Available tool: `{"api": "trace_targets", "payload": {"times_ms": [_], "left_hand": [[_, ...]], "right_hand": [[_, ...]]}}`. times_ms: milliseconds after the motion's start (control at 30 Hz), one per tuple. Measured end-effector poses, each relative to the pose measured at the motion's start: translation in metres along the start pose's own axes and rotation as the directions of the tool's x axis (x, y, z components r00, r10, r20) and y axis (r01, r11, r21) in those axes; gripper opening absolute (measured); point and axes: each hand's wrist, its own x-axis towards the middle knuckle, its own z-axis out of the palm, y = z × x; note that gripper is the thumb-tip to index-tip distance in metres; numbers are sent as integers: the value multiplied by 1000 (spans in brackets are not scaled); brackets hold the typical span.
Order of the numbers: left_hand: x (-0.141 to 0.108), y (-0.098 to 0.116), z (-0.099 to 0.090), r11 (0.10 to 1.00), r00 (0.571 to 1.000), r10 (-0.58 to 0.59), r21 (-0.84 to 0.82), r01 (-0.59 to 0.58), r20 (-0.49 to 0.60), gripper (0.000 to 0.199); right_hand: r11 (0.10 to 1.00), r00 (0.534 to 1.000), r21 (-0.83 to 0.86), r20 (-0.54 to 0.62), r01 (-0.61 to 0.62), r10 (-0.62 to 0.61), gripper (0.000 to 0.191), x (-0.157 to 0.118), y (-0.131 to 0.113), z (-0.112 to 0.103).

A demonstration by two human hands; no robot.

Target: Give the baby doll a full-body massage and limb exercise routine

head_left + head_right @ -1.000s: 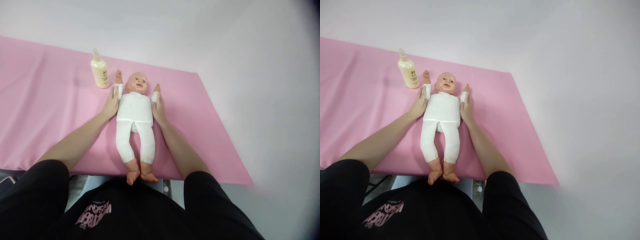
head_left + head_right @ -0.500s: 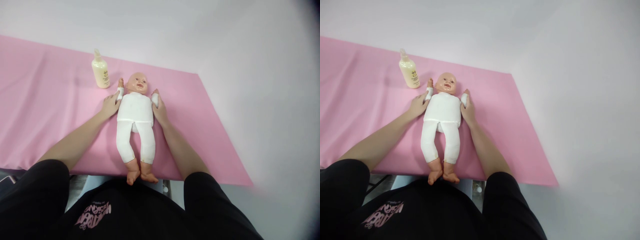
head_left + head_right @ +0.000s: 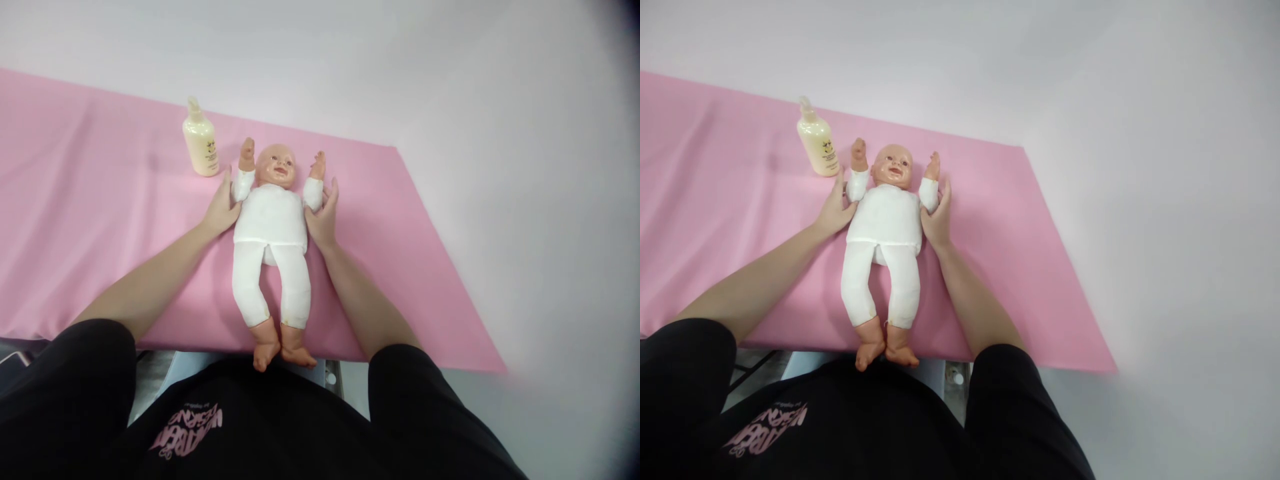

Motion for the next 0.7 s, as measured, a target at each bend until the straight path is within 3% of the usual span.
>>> {"api": "trace_targets", "payload": {"times_ms": [100, 200, 300, 367, 433, 700], "left_hand": [[-2, 12, -3, 1000, 1000, 2, -8, -2, -13, 94], [-4, 21, -6, 995, 995, 95, 22, -96, 24, 75], [-4, 27, -9, 991, 991, 115, 57, -119, 69, 56], [-3, 28, -9, 993, 992, 95, 66, -100, 84, 54], [-2, 29, -10, 993, 992, 92, 65, -97, 88, 54], [-3, 29, -9, 993, 992, 98, 58, -103, 85, 52]], "right_hand": [[997, 998, 49, -14, 55, -55, 100, -1, -10, 1], [993, 993, 20, -18, 117, -117, 92, -4, -18, 0], [973, 973, -33, 11, 229, -229, 57, -7, -22, -1], [949, 950, -59, 58, 311, -308, 31, -8, -25, -2], [934, 935, -73, 87, 349, -343, 19, -9, -27, -3], [936, 936, -64, 89, 347, -341, 15, -8, -31, -3]]}}
